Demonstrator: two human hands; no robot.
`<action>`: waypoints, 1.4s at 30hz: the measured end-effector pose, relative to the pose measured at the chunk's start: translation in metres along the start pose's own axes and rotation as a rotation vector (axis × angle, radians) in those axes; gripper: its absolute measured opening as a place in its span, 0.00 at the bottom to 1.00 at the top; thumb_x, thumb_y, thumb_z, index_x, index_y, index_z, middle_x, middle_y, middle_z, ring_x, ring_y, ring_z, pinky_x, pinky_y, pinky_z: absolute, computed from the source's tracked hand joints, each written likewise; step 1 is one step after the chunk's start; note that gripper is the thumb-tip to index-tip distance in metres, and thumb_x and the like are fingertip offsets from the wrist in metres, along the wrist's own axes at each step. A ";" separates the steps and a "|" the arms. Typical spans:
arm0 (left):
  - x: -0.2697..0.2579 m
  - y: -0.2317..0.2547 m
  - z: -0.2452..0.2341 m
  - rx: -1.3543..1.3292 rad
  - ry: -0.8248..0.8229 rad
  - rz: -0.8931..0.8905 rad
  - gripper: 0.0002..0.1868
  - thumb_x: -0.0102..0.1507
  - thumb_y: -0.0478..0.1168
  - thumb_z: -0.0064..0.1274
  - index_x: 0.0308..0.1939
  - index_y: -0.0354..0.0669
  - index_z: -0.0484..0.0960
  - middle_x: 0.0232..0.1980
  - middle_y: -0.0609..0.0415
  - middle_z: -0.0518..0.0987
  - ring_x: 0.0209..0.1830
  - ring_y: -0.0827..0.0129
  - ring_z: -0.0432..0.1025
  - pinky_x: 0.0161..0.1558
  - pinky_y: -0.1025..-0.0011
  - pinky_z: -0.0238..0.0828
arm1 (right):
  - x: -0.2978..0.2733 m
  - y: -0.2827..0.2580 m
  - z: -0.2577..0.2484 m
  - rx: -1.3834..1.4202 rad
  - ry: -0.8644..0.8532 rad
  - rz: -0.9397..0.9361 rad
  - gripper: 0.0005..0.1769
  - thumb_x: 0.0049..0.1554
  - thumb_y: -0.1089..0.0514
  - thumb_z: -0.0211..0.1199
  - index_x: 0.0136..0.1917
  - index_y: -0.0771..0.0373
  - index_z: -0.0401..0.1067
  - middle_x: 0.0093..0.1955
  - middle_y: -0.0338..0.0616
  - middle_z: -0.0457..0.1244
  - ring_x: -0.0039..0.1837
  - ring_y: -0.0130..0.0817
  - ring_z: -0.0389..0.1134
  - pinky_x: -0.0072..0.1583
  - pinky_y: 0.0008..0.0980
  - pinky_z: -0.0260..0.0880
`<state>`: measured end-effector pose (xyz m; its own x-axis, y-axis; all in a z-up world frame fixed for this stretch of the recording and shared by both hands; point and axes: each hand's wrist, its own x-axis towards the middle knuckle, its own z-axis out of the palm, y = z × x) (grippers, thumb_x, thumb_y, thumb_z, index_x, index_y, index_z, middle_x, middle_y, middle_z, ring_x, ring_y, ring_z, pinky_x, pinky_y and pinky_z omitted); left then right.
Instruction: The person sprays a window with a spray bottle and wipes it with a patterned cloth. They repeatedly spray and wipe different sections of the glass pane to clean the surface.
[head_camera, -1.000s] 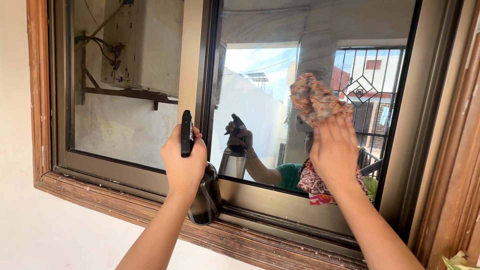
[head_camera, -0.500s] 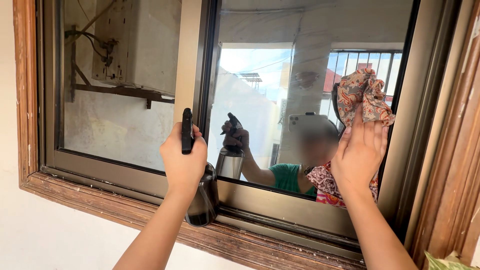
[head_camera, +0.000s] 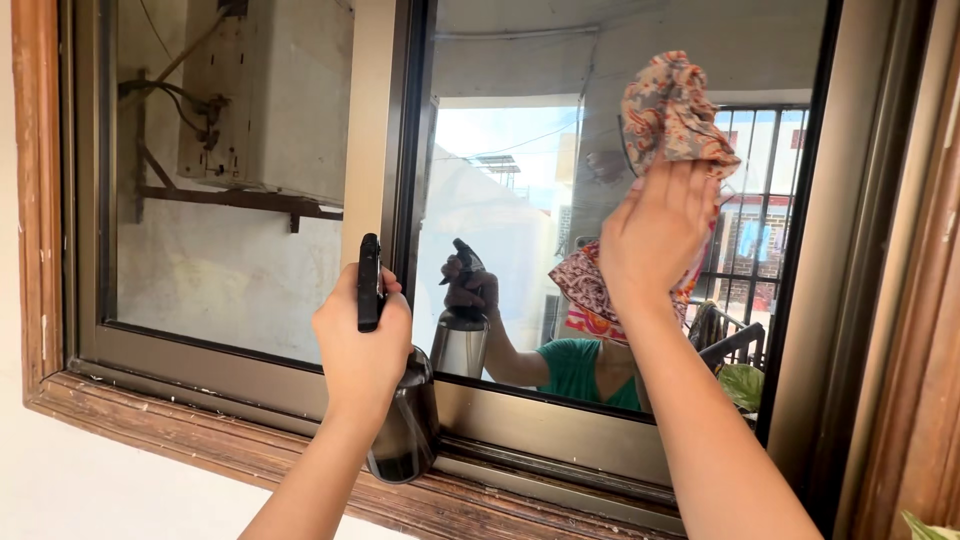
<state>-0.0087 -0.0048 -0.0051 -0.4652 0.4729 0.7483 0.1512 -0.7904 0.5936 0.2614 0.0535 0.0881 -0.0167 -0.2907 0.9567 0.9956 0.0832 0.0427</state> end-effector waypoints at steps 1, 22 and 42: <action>0.000 0.000 0.000 -0.028 -0.009 -0.021 0.05 0.59 0.32 0.48 0.36 0.36 0.78 0.24 0.53 0.77 0.17 0.73 0.70 0.21 0.71 0.68 | 0.002 -0.006 0.006 -0.010 -0.025 0.006 0.26 0.60 0.62 0.55 0.70 0.74 0.66 0.72 0.65 0.59 0.78 0.61 0.53 0.79 0.54 0.44; -0.001 -0.002 0.000 -0.041 0.008 -0.036 0.05 0.58 0.33 0.48 0.35 0.36 0.78 0.24 0.53 0.78 0.15 0.73 0.70 0.21 0.71 0.68 | -0.059 -0.162 0.065 0.296 -0.250 -0.354 0.26 0.47 0.64 0.58 0.59 0.75 0.72 0.68 0.62 0.63 0.75 0.52 0.58 0.79 0.46 0.47; -0.007 -0.004 0.011 0.065 0.078 0.393 0.11 0.55 0.30 0.48 0.39 0.36 0.81 0.31 0.53 0.81 0.26 0.74 0.76 0.33 0.72 0.73 | 0.078 0.000 -0.056 -0.309 -0.325 -0.911 0.15 0.44 0.58 0.62 0.45 0.62 0.80 0.54 0.48 0.70 0.64 0.43 0.69 0.70 0.40 0.63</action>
<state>0.0039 -0.0005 -0.0095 -0.4250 0.1068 0.8988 0.3841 -0.8779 0.2860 0.2655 -0.0226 0.1464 -0.7599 0.1565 0.6310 0.5707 -0.3043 0.7627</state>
